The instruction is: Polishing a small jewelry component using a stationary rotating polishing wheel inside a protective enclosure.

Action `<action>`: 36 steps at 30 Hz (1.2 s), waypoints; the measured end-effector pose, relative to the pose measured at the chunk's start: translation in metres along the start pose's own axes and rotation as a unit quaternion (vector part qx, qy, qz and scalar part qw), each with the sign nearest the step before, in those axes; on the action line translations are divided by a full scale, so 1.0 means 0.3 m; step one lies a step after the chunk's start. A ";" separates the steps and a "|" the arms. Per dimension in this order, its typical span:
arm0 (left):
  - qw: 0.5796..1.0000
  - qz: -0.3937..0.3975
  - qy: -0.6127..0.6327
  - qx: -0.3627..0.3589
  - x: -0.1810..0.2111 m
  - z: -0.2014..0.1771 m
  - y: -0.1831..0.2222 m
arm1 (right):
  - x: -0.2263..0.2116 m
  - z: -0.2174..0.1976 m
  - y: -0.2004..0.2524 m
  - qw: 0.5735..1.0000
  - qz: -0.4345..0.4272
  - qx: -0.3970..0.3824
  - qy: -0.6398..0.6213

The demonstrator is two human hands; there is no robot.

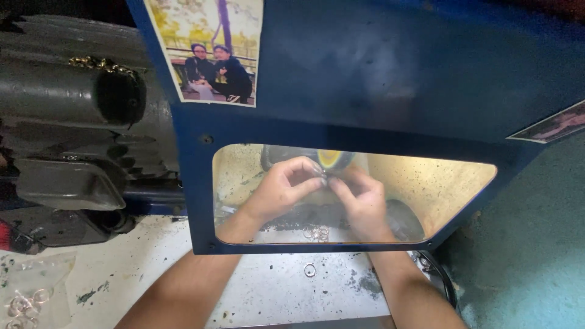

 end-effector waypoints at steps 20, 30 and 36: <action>0.987 -0.092 0.105 0.081 -0.115 0.072 0.017 | -0.030 0.073 0.031 0.974 0.159 0.087 -0.133; 0.991 -0.079 0.076 0.073 -0.107 0.036 0.015 | -0.019 0.091 0.032 0.976 0.112 0.091 -0.164; 0.998 -0.048 -0.050 -0.007 0.012 -0.004 0.019 | 0.012 -0.017 0.027 0.999 -0.002 0.034 0.021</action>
Point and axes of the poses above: each hand's wrist, its own y-axis away from the middle knuckle, its own z-axis out of the palm, x = y × z, the point moved 4 cm from there along -y, towards the middle knuckle, and after that the axes turned 8 degrees about -y, right-handed, at the moved point
